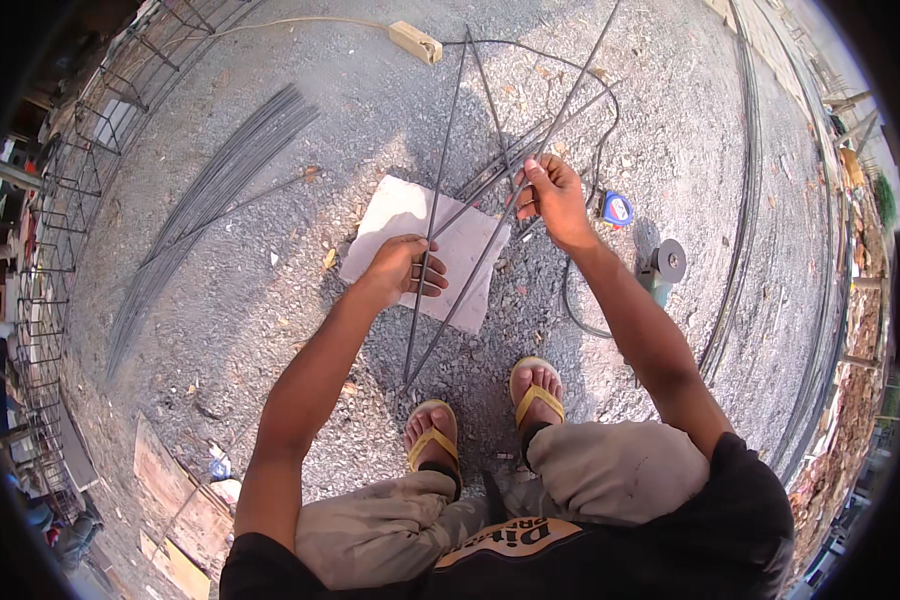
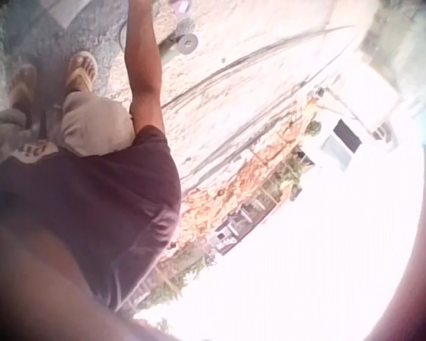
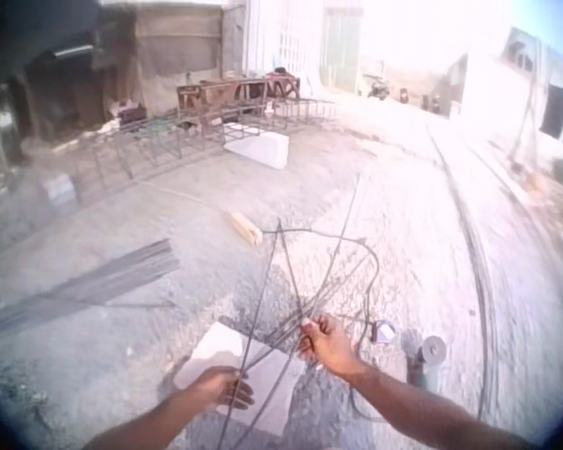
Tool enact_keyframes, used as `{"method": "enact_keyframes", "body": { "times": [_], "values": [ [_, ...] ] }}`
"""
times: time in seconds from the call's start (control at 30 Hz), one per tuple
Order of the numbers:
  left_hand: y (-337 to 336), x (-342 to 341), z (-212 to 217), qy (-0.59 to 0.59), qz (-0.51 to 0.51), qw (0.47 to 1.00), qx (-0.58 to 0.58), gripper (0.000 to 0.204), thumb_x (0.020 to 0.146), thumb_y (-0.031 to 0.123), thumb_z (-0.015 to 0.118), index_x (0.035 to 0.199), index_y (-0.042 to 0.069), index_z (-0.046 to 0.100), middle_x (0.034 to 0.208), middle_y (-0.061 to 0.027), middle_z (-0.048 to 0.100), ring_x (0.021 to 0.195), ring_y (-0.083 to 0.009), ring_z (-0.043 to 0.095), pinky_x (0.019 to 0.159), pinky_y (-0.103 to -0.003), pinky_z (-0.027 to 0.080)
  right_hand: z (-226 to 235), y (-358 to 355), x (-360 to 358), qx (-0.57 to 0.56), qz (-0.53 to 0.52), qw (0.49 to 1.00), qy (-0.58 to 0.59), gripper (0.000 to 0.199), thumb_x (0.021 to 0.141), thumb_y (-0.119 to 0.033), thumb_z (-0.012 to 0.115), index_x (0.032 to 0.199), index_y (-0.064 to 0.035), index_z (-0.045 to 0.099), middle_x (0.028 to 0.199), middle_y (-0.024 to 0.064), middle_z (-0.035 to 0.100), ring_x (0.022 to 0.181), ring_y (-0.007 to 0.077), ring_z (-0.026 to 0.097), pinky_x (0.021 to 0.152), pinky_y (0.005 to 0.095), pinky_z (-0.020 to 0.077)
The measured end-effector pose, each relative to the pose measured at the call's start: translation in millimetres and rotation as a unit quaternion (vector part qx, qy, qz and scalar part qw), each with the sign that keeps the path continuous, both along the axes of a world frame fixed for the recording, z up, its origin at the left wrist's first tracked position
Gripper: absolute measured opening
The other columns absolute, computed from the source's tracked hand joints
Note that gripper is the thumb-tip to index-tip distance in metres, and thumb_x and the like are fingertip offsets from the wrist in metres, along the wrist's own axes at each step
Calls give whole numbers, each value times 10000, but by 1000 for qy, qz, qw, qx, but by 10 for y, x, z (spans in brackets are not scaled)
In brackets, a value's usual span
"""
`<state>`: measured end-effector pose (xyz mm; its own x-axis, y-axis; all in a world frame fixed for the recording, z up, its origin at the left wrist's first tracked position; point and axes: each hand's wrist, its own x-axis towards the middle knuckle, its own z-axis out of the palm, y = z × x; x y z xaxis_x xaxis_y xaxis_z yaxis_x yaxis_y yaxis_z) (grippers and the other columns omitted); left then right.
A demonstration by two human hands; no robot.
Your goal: The person measures and marks metal rods by hand, then uses an angle grinder to cut the rods into shorter pieces while sitting on the gravel ground.
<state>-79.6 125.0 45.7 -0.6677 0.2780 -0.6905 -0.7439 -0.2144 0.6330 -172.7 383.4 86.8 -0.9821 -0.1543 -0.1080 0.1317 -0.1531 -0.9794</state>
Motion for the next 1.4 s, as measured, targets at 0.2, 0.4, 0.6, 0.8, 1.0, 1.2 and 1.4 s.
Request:
{"method": "enact_keyframes", "body": {
  "times": [0.2,0.4,0.6,0.8,1.0,1.2,1.4],
  "values": [
    [6,21,-73,3,6,1000,19,270,1017,256,432,1140,29,513,924,-160,654,808,-333,685,730,-450,553,-182,-476,-209,29,65,997,-15,261,997,-236,589,886,0,586,728,56,635,582,161,673,471,262,534],
    [115,45,-101,7,15,999,37,293,1007,296,447,1131,39,514,912,-154,654,805,-322,684,735,-442,553,-557,-766,-297,29,82,993,-75,230,973,-197,621,935,27,589,781,79,659,586,174,674,468,283,542],
    [183,87,-53,10,39,997,73,304,1003,299,433,1122,35,525,896,-161,648,780,-325,679,700,-443,543,-752,-903,-307,78,84,989,-97,245,953,-190,642,961,47,580,788,96,667,582,177,674,463,283,550],
    [184,88,-55,14,47,997,60,276,999,275,445,1106,36,530,864,-158,649,731,-318,676,669,-434,545,-755,-900,-313,110,93,986,-88,266,946,-186,647,981,68,575,790,105,668,568,177,670,447,283,544],
    [205,93,-46,9,51,997,54,188,991,223,481,1048,50,527,850,-147,652,716,-306,680,651,-439,555,-716,-920,-306,140,64,984,-86,264,940,-174,649,969,83,593,774,109,669,559,179,673,438,287,541],
    [215,74,10,7,51,998,31,184,993,224,487,1043,49,516,862,-151,645,737,-297,682,671,-432,562,-714,-957,-307,141,47,986,-78,263,932,-166,660,951,90,604,751,115,669,552,186,678,424,285,537],
    [238,75,-8,5,53,998,35,217,991,226,485,1086,34,520,870,-147,638,743,-293,675,683,-421,559,-654,-990,-328,190,22,978,-88,303,906,-178,685,955,115,624,743,155,683,581,221,706,461,323,584]
  ]
}}
